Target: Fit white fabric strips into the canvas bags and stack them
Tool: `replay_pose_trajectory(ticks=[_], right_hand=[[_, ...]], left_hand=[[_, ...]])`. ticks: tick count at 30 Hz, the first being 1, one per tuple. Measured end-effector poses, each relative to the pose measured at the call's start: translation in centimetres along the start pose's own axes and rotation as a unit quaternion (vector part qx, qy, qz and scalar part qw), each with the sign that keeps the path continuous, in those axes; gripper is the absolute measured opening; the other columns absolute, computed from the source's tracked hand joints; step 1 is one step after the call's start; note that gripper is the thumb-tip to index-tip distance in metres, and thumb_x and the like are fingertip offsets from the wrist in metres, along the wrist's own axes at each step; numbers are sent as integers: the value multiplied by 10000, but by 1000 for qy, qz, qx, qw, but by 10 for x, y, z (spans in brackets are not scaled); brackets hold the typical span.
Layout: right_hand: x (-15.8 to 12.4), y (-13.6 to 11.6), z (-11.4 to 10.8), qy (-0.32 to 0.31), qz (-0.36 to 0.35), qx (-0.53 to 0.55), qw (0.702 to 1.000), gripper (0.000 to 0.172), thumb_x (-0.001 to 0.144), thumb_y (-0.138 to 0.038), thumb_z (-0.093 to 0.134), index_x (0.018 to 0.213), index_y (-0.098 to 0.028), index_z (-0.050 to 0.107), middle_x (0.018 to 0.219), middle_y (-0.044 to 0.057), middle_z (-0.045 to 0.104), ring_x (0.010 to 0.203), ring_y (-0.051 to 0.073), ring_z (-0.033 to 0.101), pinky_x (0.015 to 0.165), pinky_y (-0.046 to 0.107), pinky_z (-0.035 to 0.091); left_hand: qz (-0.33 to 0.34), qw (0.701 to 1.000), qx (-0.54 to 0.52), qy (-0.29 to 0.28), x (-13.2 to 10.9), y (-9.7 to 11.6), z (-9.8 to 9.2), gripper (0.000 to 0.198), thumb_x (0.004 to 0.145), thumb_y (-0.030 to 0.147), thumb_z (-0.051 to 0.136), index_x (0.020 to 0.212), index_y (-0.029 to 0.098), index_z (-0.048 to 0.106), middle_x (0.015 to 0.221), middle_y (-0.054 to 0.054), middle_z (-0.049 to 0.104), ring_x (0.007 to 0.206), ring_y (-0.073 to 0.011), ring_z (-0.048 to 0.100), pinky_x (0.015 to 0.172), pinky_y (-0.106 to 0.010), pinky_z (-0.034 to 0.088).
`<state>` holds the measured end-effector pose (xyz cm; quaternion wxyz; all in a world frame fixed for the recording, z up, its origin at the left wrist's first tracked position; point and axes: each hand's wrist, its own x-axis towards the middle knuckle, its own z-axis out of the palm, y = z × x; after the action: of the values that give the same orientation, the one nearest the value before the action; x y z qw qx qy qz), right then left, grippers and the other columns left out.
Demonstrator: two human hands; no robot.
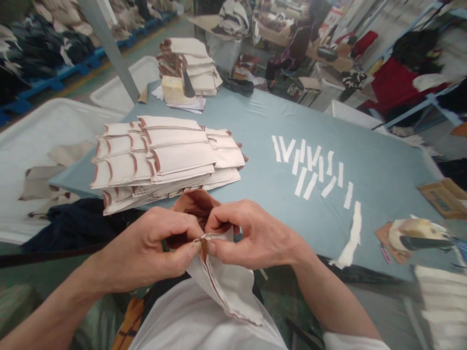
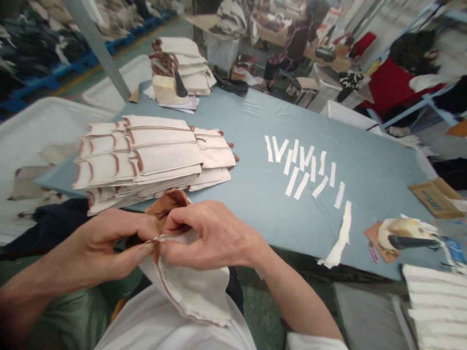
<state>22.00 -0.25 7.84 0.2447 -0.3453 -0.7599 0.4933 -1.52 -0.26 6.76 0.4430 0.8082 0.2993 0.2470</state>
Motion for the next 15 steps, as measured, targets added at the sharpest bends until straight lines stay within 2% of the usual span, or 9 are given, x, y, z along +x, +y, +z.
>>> replay_pose_trajectory(ticks=[5,8,11,15], right_hand=[[2,-2,5,11,29,-70,997,176,831,-198,649,715,-201,517,645,-78,448,596,82,362,594,256,257],[4,-3,7,21,45,-126,991,171,825,-191,642,718,-204,509,649,-73,457,612,91,347,607,268,239],[6,-8,8,12,74,-172,982,159,809,-165,642,724,-203,513,666,-67,491,634,99,338,629,282,228],[9,-16,7,-18,98,-200,975,209,813,-170,615,698,-214,447,650,-68,418,620,109,275,618,295,215]], left_hand=[[-32,996,78,-3,2,2,-6,177,916,136,586,801,191,709,622,72,582,527,-78,517,497,-187,351],[-32,994,101,-5,3,2,-6,189,910,129,559,773,190,674,627,76,549,538,-72,495,505,-195,328],[-14,991,132,5,3,4,-3,222,906,103,533,713,192,598,632,74,537,569,-76,493,543,-212,326],[44,983,174,35,3,7,2,244,912,49,491,735,198,571,695,62,578,633,-82,544,603,-214,359]])
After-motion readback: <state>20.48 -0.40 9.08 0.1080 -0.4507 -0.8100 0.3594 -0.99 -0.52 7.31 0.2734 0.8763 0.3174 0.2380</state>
